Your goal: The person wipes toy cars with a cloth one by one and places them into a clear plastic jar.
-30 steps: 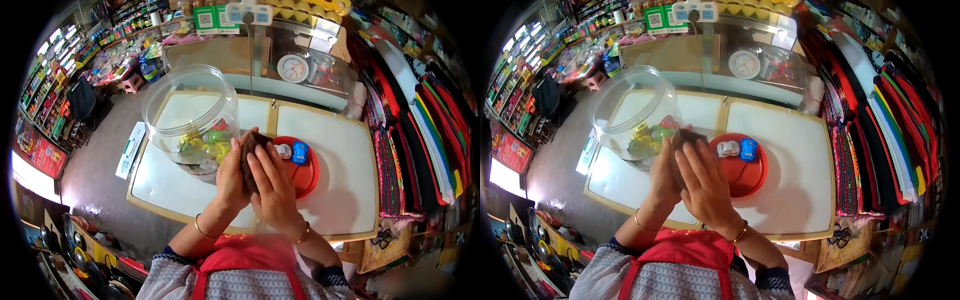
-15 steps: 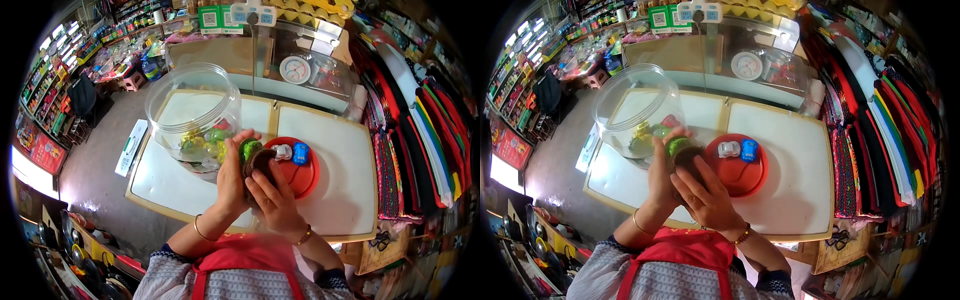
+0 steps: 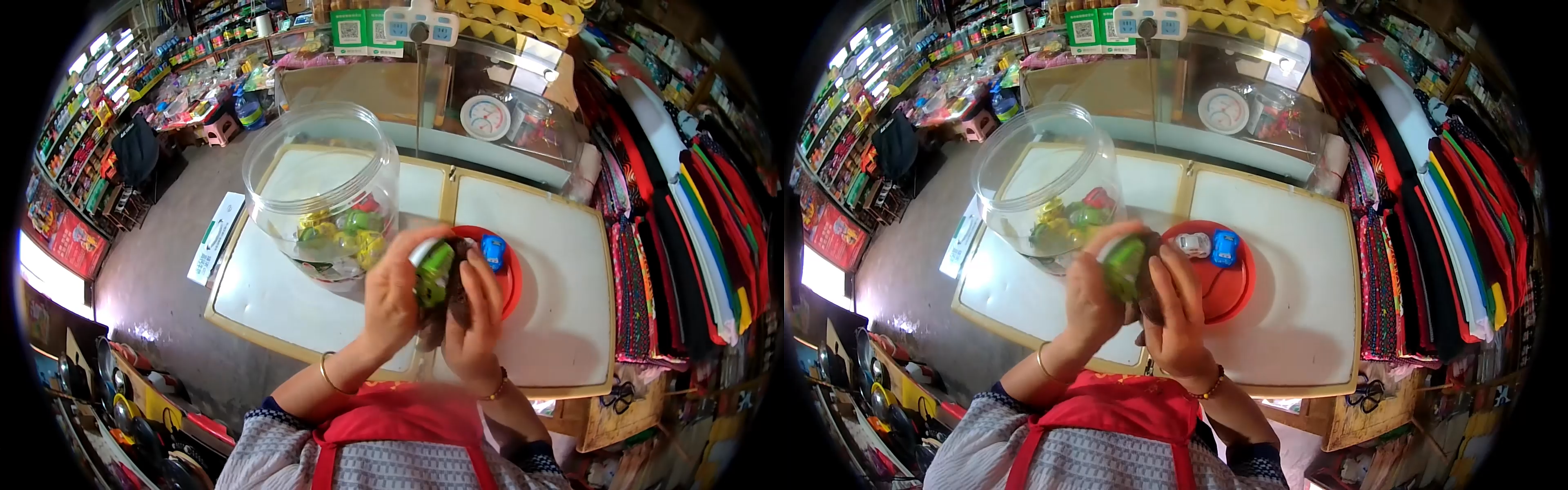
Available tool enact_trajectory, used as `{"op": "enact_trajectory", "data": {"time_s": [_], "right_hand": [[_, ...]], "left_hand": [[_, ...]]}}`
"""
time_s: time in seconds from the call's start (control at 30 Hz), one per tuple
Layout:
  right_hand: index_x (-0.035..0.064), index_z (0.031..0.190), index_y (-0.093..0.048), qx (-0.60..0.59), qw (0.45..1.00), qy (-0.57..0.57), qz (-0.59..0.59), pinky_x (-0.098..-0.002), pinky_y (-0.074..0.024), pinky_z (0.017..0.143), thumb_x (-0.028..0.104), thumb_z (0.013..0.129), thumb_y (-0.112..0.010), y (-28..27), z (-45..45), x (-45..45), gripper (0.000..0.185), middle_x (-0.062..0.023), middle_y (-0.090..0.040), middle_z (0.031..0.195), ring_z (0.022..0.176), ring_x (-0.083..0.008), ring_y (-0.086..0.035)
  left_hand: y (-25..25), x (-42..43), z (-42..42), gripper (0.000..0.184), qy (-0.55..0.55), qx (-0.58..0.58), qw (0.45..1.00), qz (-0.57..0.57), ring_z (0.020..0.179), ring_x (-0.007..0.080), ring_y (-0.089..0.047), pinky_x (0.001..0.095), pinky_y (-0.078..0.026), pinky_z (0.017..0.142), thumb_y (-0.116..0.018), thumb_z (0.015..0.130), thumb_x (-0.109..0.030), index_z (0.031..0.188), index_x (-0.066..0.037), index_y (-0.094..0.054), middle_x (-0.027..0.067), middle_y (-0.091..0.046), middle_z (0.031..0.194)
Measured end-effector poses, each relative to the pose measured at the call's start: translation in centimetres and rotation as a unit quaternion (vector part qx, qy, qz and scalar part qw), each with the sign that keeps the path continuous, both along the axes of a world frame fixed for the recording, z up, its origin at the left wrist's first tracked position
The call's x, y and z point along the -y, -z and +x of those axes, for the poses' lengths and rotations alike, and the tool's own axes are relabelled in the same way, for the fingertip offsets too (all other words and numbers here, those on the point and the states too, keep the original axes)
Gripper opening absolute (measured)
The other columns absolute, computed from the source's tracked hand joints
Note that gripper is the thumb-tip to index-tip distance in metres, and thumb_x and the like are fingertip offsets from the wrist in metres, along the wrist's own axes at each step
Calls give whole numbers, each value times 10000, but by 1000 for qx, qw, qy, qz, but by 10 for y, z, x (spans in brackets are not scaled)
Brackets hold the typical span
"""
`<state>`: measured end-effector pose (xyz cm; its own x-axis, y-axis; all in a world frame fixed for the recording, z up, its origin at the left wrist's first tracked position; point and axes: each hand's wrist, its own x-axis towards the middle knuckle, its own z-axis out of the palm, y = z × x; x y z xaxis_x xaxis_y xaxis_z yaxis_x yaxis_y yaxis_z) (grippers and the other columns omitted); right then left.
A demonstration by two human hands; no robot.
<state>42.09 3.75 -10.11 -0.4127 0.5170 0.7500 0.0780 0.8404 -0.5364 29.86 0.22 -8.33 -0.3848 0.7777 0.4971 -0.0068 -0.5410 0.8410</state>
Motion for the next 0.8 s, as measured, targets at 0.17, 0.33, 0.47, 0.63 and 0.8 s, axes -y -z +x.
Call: {"op": "enact_trajectory", "data": {"time_s": [0.17, 0.33, 0.47, 0.63, 0.8], "right_hand": [[-75, 1205, -511, 61, 988, -48, 130, -494, -369, 1001, -3, 710, -602, -36, -2, 1, 508, -230, -475, 1270, 1205, -402, -449], [-43, 1179, -531, 76, 995, -42, 43, -435, -396, 983, 22, 762, -593, -41, -10, -5, 426, -190, -519, 1234, 1189, -363, -479], [-12, 1202, -526, 41, 987, -100, -121, -371, -442, 931, 17, 814, -566, -37, -6, -11, 391, -187, -525, 1232, 1158, -347, -505], [-32, 1096, -530, 79, 994, 37, -62, -370, -471, 778, 42, 871, -537, -31, 2, -28, 237, -178, -573, 1031, 933, -340, -578], [-22, 1017, -491, -24, 999, -36, 17, -354, -467, 689, 24, 825, -566, -43, 7, -21, 211, -156, -541, 939, 795, -283, -566]], "left_hand": [[9, 3, 4, 499, -10, -48, 999, 5, 1093, 230, -541, 302, -392, 942, -259, 1019, -320, 1220, 50, -526, 157, -579, 1152], [19, -1, -8, 529, -30, -142, 989, -1, 1108, 302, -575, 328, -455, 887, -257, 1009, -326, 1301, 82, -426, 234, -548, 1233], [14, 3, -15, 632, -17, -204, 978, -34, 1121, 331, -569, 330, -462, 870, -330, 977, -425, 1355, 81, -335, 263, -549, 1210], [28, 7, -17, 907, 97, 23, 995, -4, 886, 191, -612, 296, -489, 780, -302, 878, -679, 1440, 17, -148, 192, -610, 1016], [20, 9, -18, 836, 136, 57, 989, -30, 874, 195, -608, 277, -476, 769, -278, 907, -642, 1401, 31, -228, 165, -618, 958]]}}
